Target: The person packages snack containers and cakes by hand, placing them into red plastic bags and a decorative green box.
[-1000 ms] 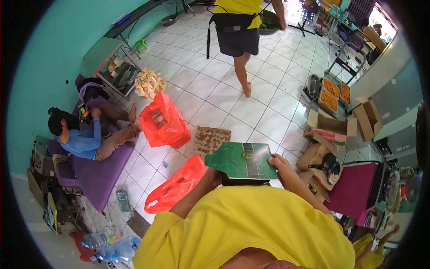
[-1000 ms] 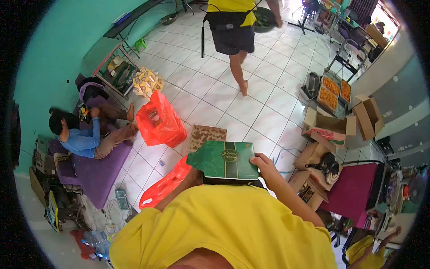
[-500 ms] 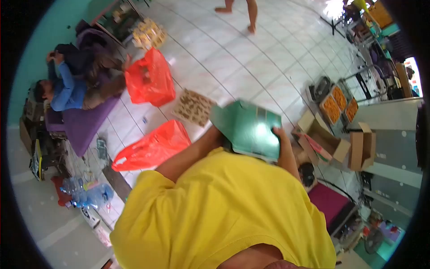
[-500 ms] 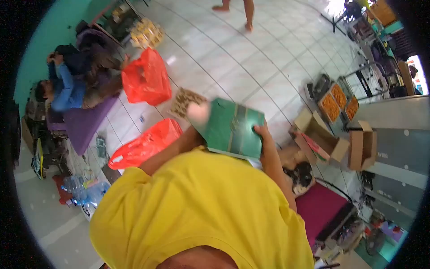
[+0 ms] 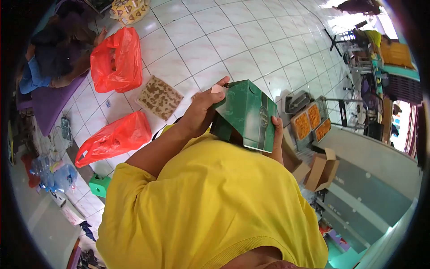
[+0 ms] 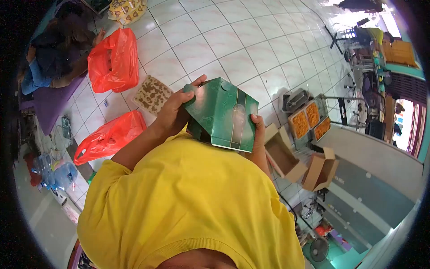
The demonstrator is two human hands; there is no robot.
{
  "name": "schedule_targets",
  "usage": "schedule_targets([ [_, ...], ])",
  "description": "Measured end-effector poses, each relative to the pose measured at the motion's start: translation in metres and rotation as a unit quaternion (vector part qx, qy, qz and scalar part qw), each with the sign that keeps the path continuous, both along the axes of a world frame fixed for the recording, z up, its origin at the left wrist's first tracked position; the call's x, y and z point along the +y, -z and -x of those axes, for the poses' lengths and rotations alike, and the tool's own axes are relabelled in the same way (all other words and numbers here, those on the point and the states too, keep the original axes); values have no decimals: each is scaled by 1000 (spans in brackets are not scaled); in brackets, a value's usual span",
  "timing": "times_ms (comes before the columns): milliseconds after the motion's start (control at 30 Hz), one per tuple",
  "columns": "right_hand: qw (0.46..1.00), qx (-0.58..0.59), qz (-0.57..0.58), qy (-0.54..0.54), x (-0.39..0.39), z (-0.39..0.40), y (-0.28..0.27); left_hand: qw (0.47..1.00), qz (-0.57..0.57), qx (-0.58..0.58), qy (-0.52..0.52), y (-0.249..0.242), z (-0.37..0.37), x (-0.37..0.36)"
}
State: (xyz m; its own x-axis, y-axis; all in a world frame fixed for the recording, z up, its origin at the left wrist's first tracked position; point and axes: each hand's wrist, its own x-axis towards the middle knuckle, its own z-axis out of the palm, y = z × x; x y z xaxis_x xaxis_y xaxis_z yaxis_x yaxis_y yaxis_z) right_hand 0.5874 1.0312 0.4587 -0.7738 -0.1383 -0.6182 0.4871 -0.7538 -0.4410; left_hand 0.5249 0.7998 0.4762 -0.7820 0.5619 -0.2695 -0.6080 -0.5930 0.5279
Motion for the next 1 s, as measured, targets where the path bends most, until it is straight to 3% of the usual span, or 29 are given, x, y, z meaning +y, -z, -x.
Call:
schedule_targets([
  [67, 1000, 2, -26, 14, 6, 35, -5, 1000, -5, -6, -2, -2, 31, 7],
  [133, 998, 14, 67, -5, 13, 66, -10, 1000, -6, -9, 5, -1, 58, 17],
  [200, 999, 13, -9, 34, 17, 93, -8, 999, 21, 15, -41, 2, 80, 30],
  [267, 999, 0, 13, 52, 20, 116, -4, 999, 16, -16, -26, -4, 97, 38],
  [333, 1000, 18, 5, 18, 22, 138, -4, 982, 142, 105, -66, -3, 113, 44],
  [367, 1000, 8, 16, 13, 19, 150, -3, 993, 108, 35, -28, -15, 120, 42],
  [467, 1000, 8, -5, -18, 24, 187, 11, 989, 142, 45, -25, -4, 145, 43],
  [500, 999, -4, -7, -37, 26, 203, 14, 987, 147, 43, -47, 8, 154, 45],
  [567, 995, -3, 13, -94, 29, 238, 19, 919, 318, 191, -131, 29, 177, 52],
  [667, 978, 6, 54, -199, 33, 294, 12, 886, 368, 181, -215, 25, 210, 62],
  [833, 954, 43, 87, -282, 33, 375, -27, 849, 395, 178, -301, -10, 254, 79],
  [1000, 914, -17, 134, -382, 39, 432, -1, 817, 435, 156, -345, -8, 262, 86],
])
